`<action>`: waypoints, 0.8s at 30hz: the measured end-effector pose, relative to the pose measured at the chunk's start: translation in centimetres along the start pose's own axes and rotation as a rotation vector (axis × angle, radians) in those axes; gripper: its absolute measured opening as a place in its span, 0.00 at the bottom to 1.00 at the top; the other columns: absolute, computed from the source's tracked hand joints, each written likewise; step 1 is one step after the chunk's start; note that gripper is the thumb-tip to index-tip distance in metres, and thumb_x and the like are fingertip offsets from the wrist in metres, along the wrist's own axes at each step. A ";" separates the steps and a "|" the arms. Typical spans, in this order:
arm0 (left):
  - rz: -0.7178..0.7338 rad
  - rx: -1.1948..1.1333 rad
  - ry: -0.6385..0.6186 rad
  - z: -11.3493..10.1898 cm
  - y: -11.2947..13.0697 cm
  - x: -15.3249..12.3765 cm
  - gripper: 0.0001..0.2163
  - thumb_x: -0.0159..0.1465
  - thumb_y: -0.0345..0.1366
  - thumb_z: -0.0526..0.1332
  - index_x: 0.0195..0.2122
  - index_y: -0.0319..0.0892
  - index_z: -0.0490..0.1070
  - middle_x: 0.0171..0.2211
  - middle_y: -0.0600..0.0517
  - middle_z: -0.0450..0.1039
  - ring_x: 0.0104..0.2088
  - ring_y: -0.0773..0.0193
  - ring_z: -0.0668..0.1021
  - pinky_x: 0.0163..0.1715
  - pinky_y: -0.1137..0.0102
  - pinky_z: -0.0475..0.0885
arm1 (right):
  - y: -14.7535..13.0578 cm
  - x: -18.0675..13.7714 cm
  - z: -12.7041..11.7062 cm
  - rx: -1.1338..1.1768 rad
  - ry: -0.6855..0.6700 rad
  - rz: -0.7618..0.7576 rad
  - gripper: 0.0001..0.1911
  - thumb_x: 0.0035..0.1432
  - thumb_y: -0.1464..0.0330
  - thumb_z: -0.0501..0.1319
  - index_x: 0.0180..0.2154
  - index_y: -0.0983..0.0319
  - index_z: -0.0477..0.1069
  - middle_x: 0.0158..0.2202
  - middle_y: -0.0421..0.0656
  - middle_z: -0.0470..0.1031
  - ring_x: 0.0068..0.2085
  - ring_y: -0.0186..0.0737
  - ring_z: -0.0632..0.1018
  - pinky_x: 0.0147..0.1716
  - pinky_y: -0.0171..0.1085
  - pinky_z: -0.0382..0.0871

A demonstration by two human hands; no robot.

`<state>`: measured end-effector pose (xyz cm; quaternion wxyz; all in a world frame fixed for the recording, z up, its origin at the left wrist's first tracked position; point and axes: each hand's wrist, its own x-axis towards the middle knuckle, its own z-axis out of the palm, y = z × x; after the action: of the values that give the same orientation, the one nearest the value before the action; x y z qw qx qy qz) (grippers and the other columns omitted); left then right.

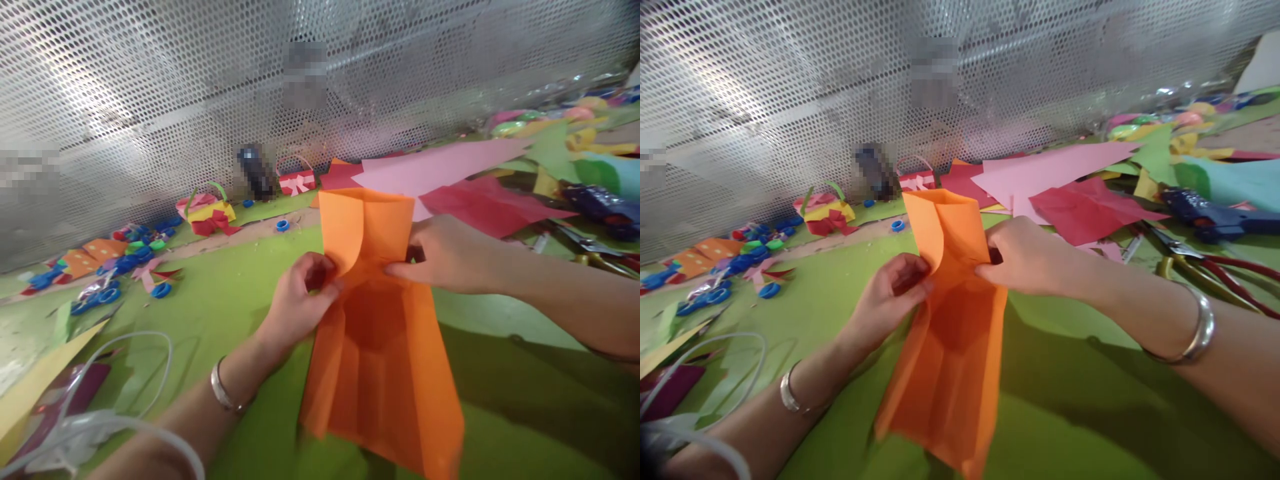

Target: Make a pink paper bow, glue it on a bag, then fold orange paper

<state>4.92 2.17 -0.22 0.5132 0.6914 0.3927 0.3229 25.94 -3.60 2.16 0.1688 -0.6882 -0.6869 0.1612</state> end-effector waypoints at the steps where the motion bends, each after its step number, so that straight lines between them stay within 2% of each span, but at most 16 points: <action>1: -0.026 -0.042 0.019 -0.1 -0.2 0.1 0.07 0.50 0.33 0.67 0.30 0.41 0.71 0.29 0.54 0.74 0.31 0.66 0.75 0.33 0.73 0.68 | 0.0 0.0 -0.1 -0.003 -0.005 -0.012 0.07 0.52 0.67 0.59 0.25 0.61 0.71 0.24 0.41 0.77 0.25 0.38 0.75 0.23 0.35 0.59; 6: -0.143 -0.184 0.057 -0.5 -0.6 0.3 0.14 0.50 0.43 0.71 0.30 0.39 0.77 0.27 0.52 0.77 0.27 0.66 0.75 0.30 0.72 0.68 | 0.2 0.1 -0.3 -0.009 -0.028 -0.067 0.08 0.53 0.67 0.59 0.28 0.63 0.75 0.26 0.42 0.78 0.26 0.38 0.76 0.23 0.34 0.61; 9: -0.202 -0.319 0.025 -0.5 -0.5 0.3 0.18 0.48 0.50 0.72 0.29 0.38 0.77 0.25 0.50 0.78 0.26 0.62 0.78 0.29 0.70 0.70 | 0.4 0.2 -0.1 -0.012 -0.025 -0.082 0.08 0.53 0.66 0.60 0.30 0.63 0.76 0.27 0.43 0.79 0.27 0.39 0.76 0.24 0.34 0.62; 12: -0.207 -0.437 0.023 -0.5 -0.5 0.3 0.19 0.48 0.52 0.72 0.27 0.39 0.78 0.25 0.49 0.79 0.29 0.58 0.80 0.28 0.69 0.72 | 0.4 0.3 0.0 -0.006 -0.014 -0.087 0.09 0.53 0.66 0.60 0.33 0.63 0.77 0.29 0.44 0.80 0.28 0.39 0.77 0.25 0.34 0.64; 14: -0.187 -0.433 0.047 -0.4 -0.6 0.2 0.19 0.50 0.53 0.70 0.27 0.39 0.78 0.25 0.49 0.79 0.30 0.57 0.81 0.28 0.69 0.73 | 0.4 0.3 0.0 -0.005 -0.003 -0.087 0.09 0.53 0.66 0.60 0.33 0.63 0.77 0.31 0.45 0.80 0.30 0.40 0.77 0.26 0.34 0.65; 17: -0.151 -0.310 0.109 -0.5 -0.8 0.3 0.20 0.51 0.55 0.69 0.27 0.39 0.79 0.25 0.50 0.79 0.31 0.56 0.81 0.29 0.69 0.73 | 0.3 0.2 0.0 -0.009 0.010 -0.081 0.09 0.53 0.66 0.60 0.32 0.63 0.76 0.32 0.44 0.80 0.30 0.40 0.77 0.26 0.34 0.64; 20: -0.131 -0.166 0.100 -1.1 -0.6 0.6 0.19 0.46 0.52 0.73 0.27 0.39 0.80 0.26 0.50 0.80 0.32 0.57 0.80 0.33 0.68 0.73 | 0.3 0.1 -0.1 -0.026 0.007 -0.065 0.08 0.53 0.66 0.60 0.25 0.63 0.72 0.23 0.41 0.76 0.24 0.36 0.73 0.22 0.33 0.59; 24: -0.199 -0.065 -0.091 -1.9 0.2 1.1 0.17 0.42 0.39 0.76 0.33 0.40 0.81 0.35 0.47 0.82 0.35 0.57 0.81 0.37 0.67 0.74 | 0.2 0.2 -0.3 -0.052 0.000 -0.041 0.10 0.52 0.67 0.60 0.21 0.62 0.68 0.19 0.39 0.71 0.20 0.33 0.68 0.19 0.34 0.56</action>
<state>3.90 3.99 0.50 0.5824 0.6459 0.4250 0.2510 26.28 -3.43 2.31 0.1544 -0.6781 -0.7048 0.1398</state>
